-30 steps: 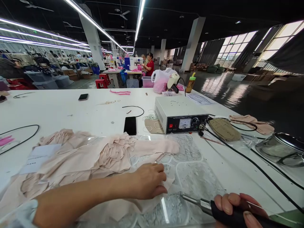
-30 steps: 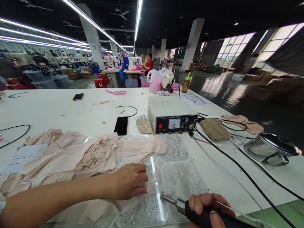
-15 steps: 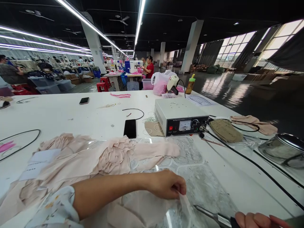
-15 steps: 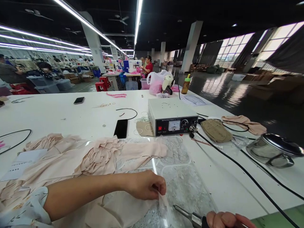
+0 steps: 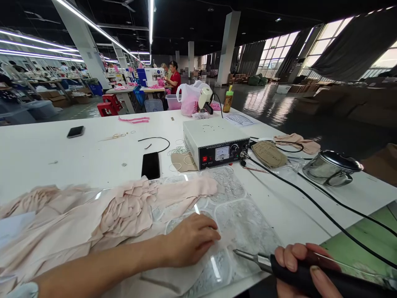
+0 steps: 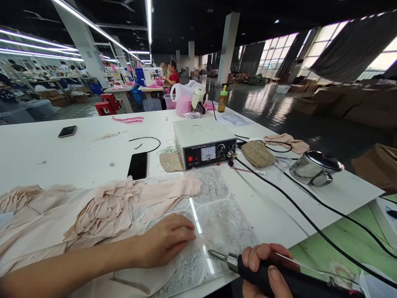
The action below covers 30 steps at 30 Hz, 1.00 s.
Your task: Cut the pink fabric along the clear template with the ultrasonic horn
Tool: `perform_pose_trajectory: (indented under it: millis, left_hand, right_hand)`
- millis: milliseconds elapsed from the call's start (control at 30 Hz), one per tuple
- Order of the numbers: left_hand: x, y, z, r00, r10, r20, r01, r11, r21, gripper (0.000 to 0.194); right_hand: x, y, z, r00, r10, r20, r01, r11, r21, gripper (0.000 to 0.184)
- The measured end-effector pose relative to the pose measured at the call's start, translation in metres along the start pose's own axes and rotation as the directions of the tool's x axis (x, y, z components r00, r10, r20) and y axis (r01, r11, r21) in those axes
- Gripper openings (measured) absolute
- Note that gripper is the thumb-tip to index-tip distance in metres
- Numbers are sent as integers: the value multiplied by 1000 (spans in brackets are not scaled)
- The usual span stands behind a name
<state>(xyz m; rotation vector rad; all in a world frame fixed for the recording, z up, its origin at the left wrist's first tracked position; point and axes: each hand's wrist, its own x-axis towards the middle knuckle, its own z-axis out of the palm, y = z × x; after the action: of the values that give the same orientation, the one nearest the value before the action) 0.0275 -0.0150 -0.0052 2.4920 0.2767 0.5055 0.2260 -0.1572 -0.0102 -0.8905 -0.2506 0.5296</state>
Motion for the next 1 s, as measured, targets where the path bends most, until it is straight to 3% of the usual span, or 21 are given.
perform_pose_trajectory:
  millis: [100, 333, 467, 700, 1000]
  left_hand:
    - [-8, 4, 2, 986, 150, 66, -162, 950, 266, 16]
    - [-11, 5, 2, 976, 203, 84, -219, 867, 447, 17]
    - [-8, 6, 1, 956, 259, 138, -293, 825, 482, 16]
    - [-6, 6, -1, 912, 355, 204, -409, 775, 481, 23]
    - [-9, 7, 2, 922, 358, 148, -381, 765, 520, 29]
  right_hand:
    - [0, 7, 10, 1000, -15, -26, 16, 1000, 10, 18]
    - [8, 8, 34, 983, -110, -150, 113, 994, 10, 20]
    - [8, 0, 29, 982, -93, -162, 96, 995, 10, 20]
    - [12, 8, 27, 993, -107, -49, 105, 994, -38, 16]
    - [21, 7, 32, 988, -138, -74, 136, 990, -22, 17]
